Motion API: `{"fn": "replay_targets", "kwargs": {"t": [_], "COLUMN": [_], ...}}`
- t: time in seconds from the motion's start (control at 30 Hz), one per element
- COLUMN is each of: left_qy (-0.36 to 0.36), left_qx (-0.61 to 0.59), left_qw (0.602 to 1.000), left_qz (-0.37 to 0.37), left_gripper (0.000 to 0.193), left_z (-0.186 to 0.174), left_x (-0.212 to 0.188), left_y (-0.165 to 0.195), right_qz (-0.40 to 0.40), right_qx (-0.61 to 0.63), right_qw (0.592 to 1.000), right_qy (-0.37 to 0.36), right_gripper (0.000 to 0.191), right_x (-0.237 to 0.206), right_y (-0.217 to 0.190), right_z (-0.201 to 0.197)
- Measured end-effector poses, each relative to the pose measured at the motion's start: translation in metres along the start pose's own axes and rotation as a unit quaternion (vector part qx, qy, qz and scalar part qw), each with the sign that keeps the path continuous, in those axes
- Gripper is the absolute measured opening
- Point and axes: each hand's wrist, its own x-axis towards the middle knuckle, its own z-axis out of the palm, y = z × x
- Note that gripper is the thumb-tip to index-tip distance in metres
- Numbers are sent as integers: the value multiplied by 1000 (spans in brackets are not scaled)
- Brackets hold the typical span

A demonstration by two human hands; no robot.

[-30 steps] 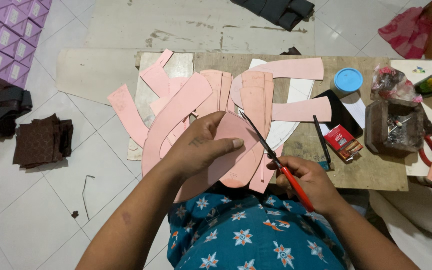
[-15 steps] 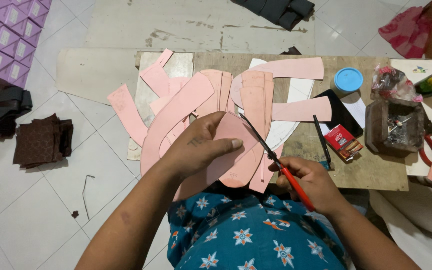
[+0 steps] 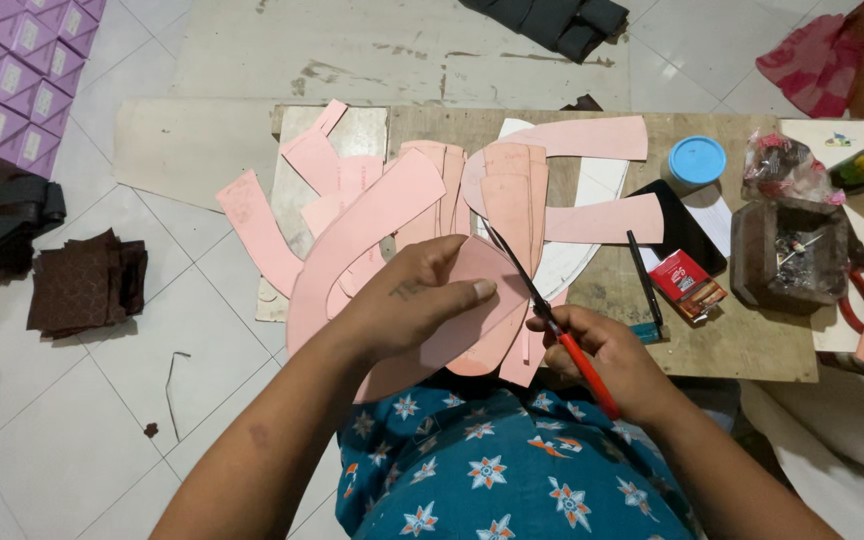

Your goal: The person marks a U-shaped pink foam piece with a pen, then uses scissors to trim the edges. They flip the piece to check alignment and continue cutting along the marked lines.

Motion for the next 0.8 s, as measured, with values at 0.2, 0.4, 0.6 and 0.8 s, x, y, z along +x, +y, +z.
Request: {"fn": "replay_targets", "kwargs": {"t": [0.2, 0.4, 0.6, 0.8], "left_qy": [-5, -14, -21, -38], "left_qx": [9, -22, -35, -57], "left_qw": [1000, 1000, 998, 997], "left_qz": [-2, -10, -44, -22], "left_gripper": [35, 35, 34, 32], "left_z": [-7, -8, -10, -11], "left_x": [7, 7, 8, 6], "left_y": [-3, -3, -1, -2], "right_qz": [26, 26, 6, -26], "right_qx": [-69, -78, -72, -75], "right_qw": [997, 996, 997, 997], "right_qy": [31, 37, 25, 7], "right_gripper": [37, 39, 39, 37], "right_x": [-2, -2, -2, -5], "right_y": [-14, -18, -15, -12], "right_z": [0, 1, -3, -5]}}
